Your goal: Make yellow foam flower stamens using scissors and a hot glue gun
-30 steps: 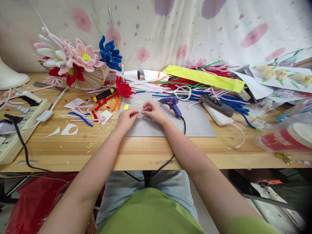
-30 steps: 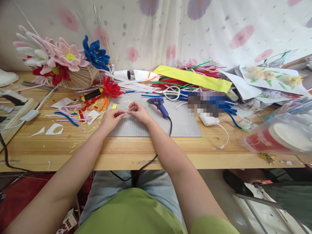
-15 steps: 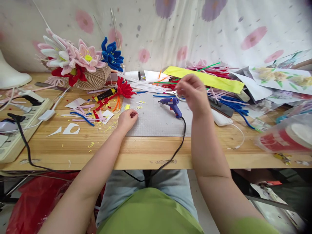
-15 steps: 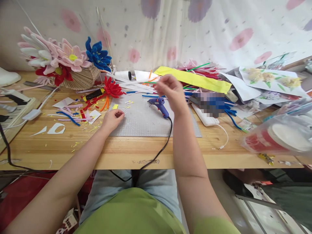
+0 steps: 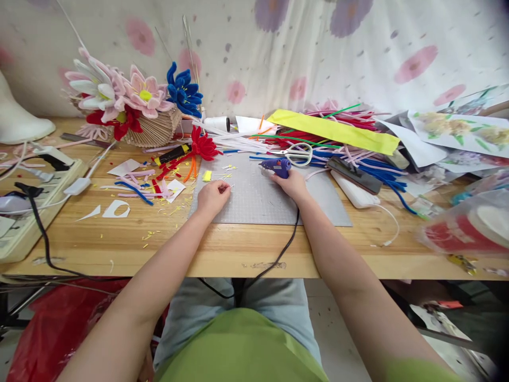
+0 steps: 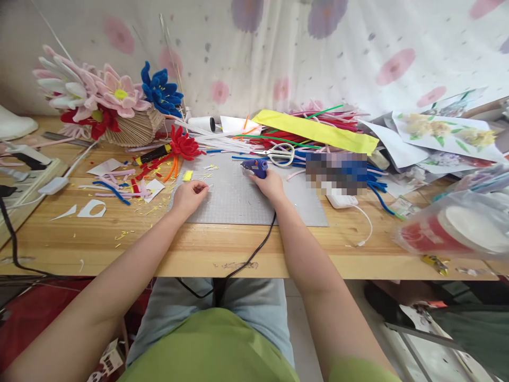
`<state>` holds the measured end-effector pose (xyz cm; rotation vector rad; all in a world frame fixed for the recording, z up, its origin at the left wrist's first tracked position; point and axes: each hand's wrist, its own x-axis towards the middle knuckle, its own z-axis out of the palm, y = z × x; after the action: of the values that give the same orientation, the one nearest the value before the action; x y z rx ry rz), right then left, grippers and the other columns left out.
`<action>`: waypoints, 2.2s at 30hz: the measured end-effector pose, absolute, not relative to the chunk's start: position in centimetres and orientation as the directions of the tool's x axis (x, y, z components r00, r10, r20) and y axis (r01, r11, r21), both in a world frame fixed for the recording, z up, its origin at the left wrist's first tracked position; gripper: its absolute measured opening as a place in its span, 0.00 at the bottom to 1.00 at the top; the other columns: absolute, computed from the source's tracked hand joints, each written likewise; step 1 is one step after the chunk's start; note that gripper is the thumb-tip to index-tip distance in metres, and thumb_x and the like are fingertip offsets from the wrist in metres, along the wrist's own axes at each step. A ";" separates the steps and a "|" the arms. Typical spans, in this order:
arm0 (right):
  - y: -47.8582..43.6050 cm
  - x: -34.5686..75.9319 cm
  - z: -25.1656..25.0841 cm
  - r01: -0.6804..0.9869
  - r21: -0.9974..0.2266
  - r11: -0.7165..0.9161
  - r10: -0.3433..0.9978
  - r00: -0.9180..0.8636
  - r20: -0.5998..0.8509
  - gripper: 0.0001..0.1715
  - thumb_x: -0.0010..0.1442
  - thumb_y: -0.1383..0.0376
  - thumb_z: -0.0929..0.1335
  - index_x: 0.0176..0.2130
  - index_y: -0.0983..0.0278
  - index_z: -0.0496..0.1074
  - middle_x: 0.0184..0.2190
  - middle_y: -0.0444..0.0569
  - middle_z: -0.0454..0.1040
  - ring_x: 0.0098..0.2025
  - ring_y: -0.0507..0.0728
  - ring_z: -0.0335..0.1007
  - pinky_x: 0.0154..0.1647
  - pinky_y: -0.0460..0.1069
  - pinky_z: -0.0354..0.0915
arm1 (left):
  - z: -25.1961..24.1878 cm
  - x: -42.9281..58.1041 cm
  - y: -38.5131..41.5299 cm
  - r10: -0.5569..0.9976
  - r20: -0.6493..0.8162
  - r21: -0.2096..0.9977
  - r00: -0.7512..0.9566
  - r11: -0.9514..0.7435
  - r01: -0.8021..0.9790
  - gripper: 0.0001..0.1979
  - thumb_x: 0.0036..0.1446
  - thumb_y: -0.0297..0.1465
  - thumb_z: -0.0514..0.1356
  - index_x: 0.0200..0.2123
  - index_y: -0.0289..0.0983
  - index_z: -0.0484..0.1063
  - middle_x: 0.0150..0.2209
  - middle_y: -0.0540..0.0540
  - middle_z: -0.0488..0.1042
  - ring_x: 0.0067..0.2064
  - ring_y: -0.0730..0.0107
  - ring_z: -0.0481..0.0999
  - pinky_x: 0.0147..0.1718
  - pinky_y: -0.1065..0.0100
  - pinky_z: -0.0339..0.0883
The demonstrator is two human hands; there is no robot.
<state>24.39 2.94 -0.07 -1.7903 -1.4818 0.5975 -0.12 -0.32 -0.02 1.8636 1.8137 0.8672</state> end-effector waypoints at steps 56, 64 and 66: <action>0.7 21.5 0.2 0.519 -0.837 0.175 0.962 -0.270 0.034 0.28 0.46 0.46 0.69 0.38 0.65 0.74 0.27 0.46 0.73 0.30 0.54 0.66 0.34 0.49 0.62 | 0.5 0.2 -0.2 0.995 0.091 0.597 -0.050 -0.015 0.802 0.09 0.49 0.35 0.57 0.30 0.39 0.75 0.31 0.48 0.77 0.33 0.69 0.73 0.31 0.69 0.60; 0.8 21.5 0.1 0.512 -0.840 0.178 0.960 -0.277 0.034 0.28 0.46 0.47 0.70 0.39 0.64 0.74 0.28 0.46 0.74 0.30 0.54 0.66 0.34 0.49 0.62 | 0.4 0.2 -0.2 0.995 0.089 0.597 -0.052 -0.012 0.802 0.09 0.49 0.35 0.57 0.30 0.40 0.74 0.31 0.48 0.77 0.32 0.69 0.73 0.30 0.69 0.60; 0.8 21.5 0.2 0.511 -0.841 0.180 0.961 -0.276 0.038 0.28 0.46 0.47 0.69 0.40 0.64 0.74 0.28 0.46 0.74 0.30 0.54 0.66 0.34 0.49 0.62 | 0.5 0.2 -0.2 0.995 0.086 0.594 -0.052 -0.010 0.804 0.09 0.49 0.35 0.56 0.30 0.40 0.74 0.31 0.48 0.77 0.32 0.69 0.73 0.30 0.69 0.59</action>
<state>21.49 0.77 0.17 -1.3814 -1.8735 0.9887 0.17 -0.22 0.50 1.8666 1.9107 0.7196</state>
